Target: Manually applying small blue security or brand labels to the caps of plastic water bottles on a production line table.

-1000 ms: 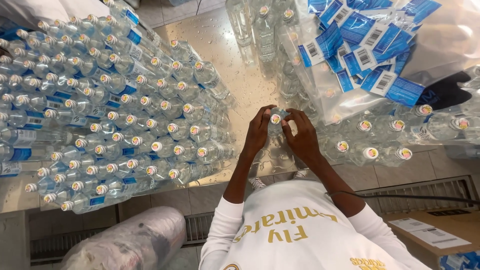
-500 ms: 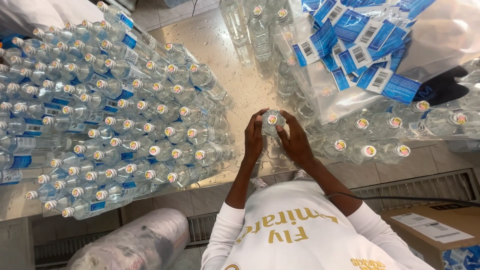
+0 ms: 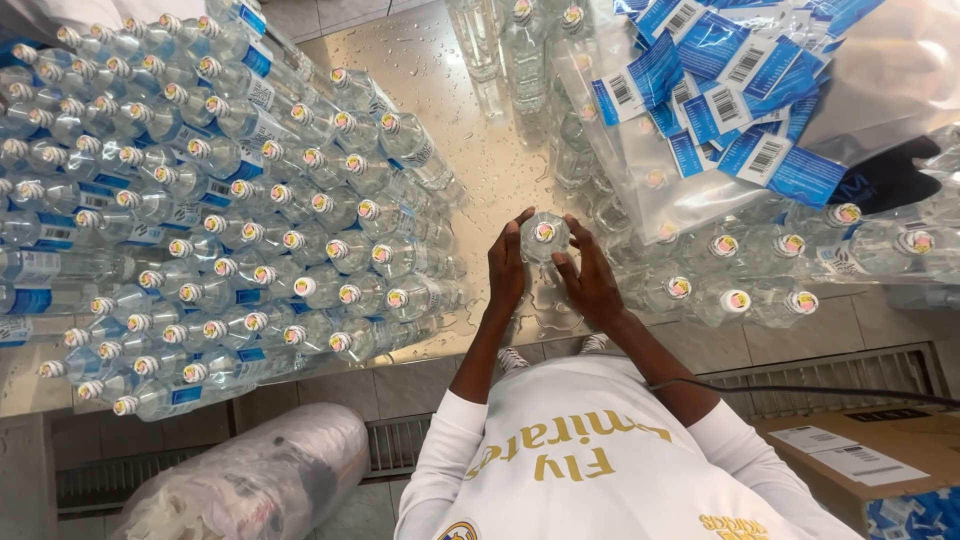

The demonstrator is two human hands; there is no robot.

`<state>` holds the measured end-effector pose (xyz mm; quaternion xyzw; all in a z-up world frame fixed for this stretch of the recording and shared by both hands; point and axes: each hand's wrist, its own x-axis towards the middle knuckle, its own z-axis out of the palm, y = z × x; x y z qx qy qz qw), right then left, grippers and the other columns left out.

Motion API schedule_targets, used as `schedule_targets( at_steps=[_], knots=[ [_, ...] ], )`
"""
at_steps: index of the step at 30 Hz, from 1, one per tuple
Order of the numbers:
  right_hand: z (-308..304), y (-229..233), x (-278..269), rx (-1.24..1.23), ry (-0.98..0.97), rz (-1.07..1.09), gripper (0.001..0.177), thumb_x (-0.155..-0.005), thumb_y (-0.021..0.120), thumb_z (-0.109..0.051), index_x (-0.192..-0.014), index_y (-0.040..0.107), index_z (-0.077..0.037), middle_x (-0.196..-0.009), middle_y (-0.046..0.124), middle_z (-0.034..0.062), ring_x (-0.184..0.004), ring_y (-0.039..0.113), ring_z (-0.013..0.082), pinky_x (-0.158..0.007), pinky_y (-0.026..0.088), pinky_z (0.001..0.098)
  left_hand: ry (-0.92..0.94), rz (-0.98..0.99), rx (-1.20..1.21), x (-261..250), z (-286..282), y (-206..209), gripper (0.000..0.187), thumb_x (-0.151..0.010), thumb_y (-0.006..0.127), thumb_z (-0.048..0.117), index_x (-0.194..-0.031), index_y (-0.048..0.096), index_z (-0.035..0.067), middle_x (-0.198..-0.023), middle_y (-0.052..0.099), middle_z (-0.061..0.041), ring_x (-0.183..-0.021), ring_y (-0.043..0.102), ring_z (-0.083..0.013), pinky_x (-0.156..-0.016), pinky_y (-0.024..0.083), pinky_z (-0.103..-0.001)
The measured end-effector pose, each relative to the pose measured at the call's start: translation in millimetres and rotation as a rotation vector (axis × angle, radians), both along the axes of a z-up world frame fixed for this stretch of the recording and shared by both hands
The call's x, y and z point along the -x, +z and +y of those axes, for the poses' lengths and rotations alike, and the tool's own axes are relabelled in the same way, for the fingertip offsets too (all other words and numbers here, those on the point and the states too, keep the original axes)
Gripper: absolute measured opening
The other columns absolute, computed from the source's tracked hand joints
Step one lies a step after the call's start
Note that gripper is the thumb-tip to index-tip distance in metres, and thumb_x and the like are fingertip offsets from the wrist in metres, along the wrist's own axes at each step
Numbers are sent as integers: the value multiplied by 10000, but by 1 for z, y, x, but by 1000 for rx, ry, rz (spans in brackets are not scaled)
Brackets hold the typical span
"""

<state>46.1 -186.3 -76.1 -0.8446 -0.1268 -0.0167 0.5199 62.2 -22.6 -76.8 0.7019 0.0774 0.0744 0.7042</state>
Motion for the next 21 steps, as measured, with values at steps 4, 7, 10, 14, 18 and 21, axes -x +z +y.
schedule_targets(
  at_steps=[4,7,10,14,18,21],
  knots=[
    [0,-1,-2,-6,-1,1,621,-1168,534,-403,-1681,378,-91,-1553,549,264,-1293,651,505,-1094,532,623,-7,32,9,1,-3,2,533,-1244,321,365,-1421,735,81,-1398,748,-173,-1382,661,-308,-1232,458,-485],
    [-1,-3,-1,8,10,-2,633,-1169,526,-410,-1697,366,-99,-1547,549,264,-1295,651,496,-1098,533,613,-10,37,5,2,-3,7,542,-1245,320,388,-1423,741,96,-1397,754,-155,-1376,669,-298,-1225,463,-479],
    [-4,-11,-1,4,29,-6,664,-1164,525,-411,-1723,333,-108,-1553,548,261,-1302,658,488,-1089,547,607,-21,81,54,1,-4,13,543,-1239,328,393,-1433,741,98,-1405,749,-154,-1366,675,-274,-1229,470,-456],
    [-5,-17,-2,70,28,-40,674,-1167,522,-414,-1735,315,-118,-1565,534,260,-1298,659,477,-1077,556,600,-31,64,80,1,-3,7,561,-1240,318,386,-1457,715,54,-1433,719,-214,-1393,651,-329,-1240,455,-483],
    [-8,-4,-2,137,38,-70,696,-1156,534,-435,-1733,308,-118,-1585,517,254,-1303,650,477,-1075,557,606,1,-6,89,4,-3,7,590,-1230,330,426,-1557,606,18,-1535,626,-278,-1476,556,-408,-1276,392,-561],
    [-9,-11,-4,130,49,-88,726,-1144,555,-445,-1730,314,-90,-1557,534,264,-1293,652,480,-1060,565,592,70,-110,41,15,0,-9,470,-1222,417,369,-1532,610,73,-1497,664,-176,-1451,581,-319,-1251,435,-494]
  ],
)
